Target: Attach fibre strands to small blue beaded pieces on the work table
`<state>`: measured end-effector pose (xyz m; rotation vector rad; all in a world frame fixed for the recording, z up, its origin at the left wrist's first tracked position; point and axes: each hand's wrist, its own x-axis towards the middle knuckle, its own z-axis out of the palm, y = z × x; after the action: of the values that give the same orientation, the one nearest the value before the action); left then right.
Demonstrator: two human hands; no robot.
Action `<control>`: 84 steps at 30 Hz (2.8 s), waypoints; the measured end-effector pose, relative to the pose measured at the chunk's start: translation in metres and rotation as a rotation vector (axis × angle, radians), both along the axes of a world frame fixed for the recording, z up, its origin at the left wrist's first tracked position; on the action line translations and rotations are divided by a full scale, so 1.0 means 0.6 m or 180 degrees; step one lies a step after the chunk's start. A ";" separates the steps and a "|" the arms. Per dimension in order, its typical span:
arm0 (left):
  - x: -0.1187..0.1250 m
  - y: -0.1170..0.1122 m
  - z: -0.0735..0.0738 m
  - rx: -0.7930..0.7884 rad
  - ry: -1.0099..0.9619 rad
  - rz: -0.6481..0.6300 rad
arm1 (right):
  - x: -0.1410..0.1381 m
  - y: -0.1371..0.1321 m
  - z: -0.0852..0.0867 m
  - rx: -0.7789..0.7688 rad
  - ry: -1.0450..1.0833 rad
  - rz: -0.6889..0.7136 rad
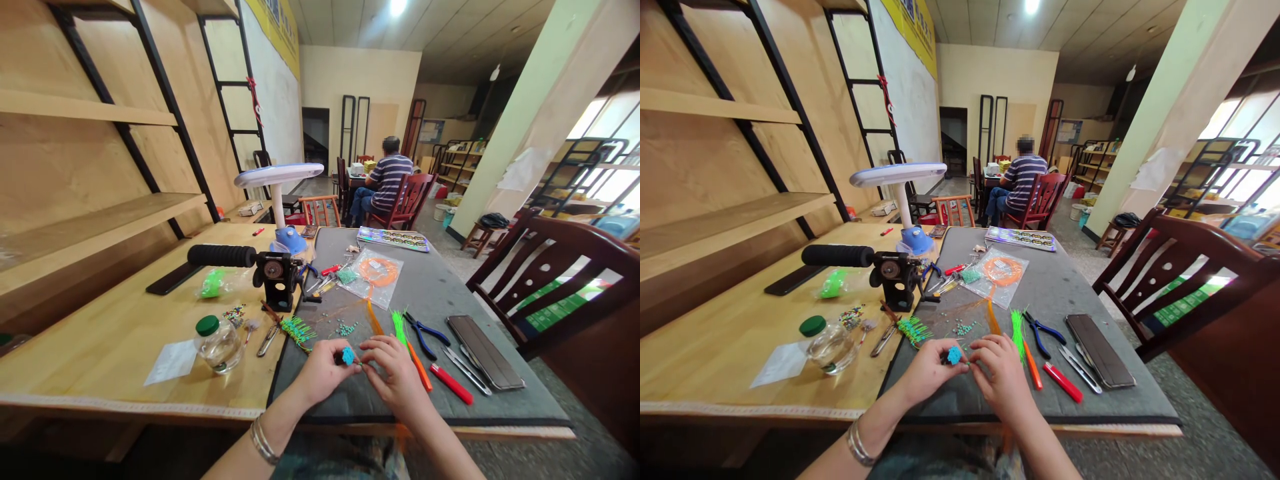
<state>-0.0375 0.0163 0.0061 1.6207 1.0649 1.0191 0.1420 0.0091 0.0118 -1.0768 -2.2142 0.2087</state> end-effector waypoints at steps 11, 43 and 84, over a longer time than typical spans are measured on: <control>0.000 -0.007 0.004 0.0150 0.0106 0.0010 | 0.001 -0.001 0.001 -0.0198 0.0183 0.0032; -0.081 -0.048 -0.003 0.0832 0.1247 0.0455 | -0.024 0.011 0.003 -0.0217 -0.0653 0.0661; -0.084 -0.064 -0.029 0.0663 0.0890 0.0788 | 0.040 0.036 -0.030 0.0036 0.0379 -0.0745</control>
<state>-0.0880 -0.0223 -0.0111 1.8725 1.4127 1.1160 0.1658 0.0310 -0.0059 -1.2722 -1.9634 0.1536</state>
